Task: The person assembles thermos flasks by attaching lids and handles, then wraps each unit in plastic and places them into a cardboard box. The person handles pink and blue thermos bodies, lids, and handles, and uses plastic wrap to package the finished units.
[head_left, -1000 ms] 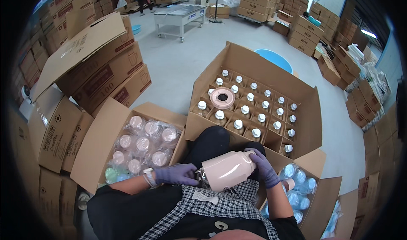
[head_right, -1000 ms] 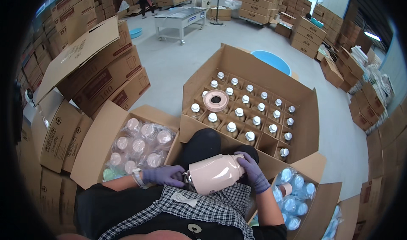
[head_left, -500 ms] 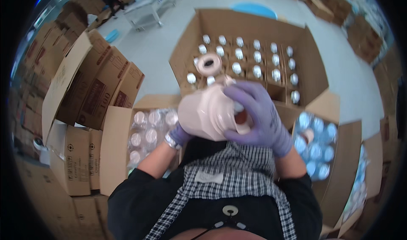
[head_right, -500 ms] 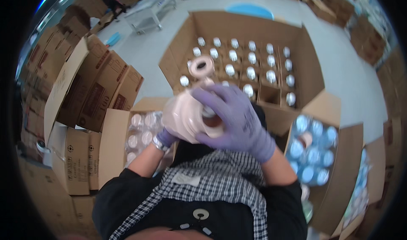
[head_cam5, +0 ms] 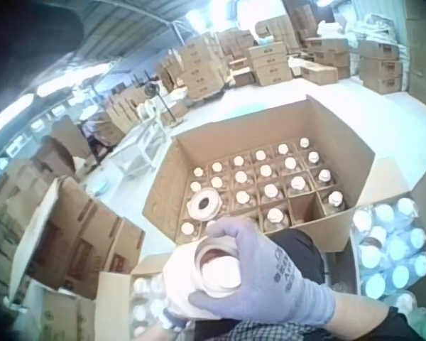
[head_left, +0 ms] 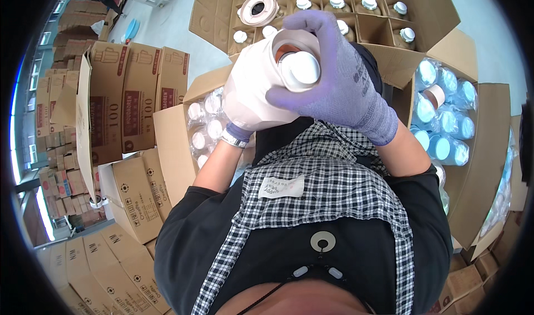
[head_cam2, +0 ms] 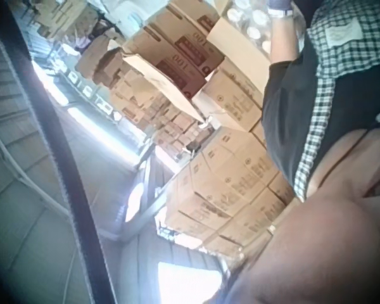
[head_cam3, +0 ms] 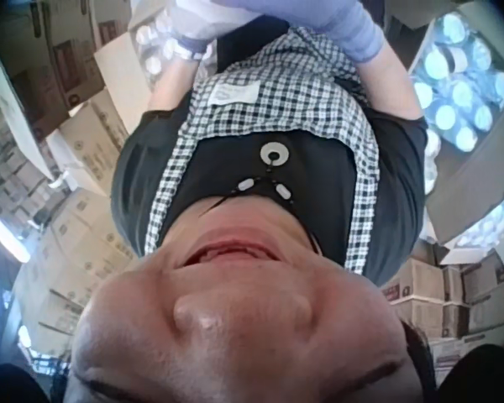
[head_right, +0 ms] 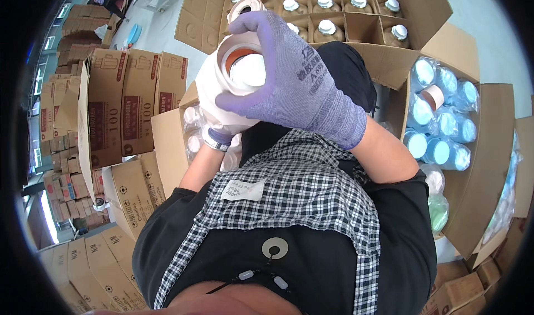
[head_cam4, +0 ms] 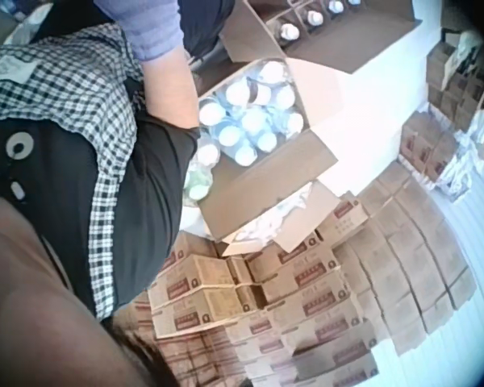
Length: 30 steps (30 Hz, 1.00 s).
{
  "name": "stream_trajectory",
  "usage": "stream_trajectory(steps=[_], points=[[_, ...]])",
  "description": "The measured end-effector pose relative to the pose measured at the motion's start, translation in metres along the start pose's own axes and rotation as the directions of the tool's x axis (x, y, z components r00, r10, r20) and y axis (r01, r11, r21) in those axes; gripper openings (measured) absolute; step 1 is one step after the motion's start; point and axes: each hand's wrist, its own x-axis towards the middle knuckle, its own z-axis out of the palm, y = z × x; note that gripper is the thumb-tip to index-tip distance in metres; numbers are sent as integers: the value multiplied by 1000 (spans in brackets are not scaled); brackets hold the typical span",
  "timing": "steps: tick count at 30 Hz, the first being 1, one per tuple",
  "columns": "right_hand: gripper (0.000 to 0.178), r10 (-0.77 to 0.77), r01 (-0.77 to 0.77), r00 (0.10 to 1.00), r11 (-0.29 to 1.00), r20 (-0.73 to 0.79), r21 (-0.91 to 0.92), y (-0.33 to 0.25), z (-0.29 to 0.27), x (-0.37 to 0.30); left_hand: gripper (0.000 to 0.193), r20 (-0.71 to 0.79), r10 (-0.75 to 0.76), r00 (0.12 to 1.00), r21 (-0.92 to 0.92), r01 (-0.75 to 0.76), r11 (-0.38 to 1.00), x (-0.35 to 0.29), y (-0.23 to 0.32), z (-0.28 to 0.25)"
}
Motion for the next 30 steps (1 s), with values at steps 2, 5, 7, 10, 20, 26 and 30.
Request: stream_trajectory(steps=[2, 5, 7, 10, 20, 26, 30], points=[[85, -85, 85, 996, 996, 22, 13, 7, 2, 2, 91, 13, -40, 999, -52, 41, 998, -4, -9, 3], [82, -219, 217, 971, 976, 95, 34, 16, 1, 11, 90, 44, -84, 995, -153, 90, 984, -15, -21, 5], [82, -259, 250, 953, 966, 157, 71, 20, 1, 15, 90, 73, -95, 993, -211, 108, 972, -22, -27, 8], [85, -240, 206, 942, 965, 235, 161, 25, 4, 15, 89, 86, -103, 991, -243, 121, 962, -33, -34, 11], [93, 66, -71, 997, 982, 37, 173, 50, 30, -19, 69, 196, -333, 922, -289, 379, 879, -24, -54, -4], [72, 586, -363, 780, 710, -220, 604, 130, -25, -67, 80, 114, -569, 814, -278, 576, 769, 77, -155, -23], [60, 725, -264, 660, 471, -198, 842, 164, -49, -101, 145, -8, -463, 887, 500, 404, 766, 144, -275, 66]])
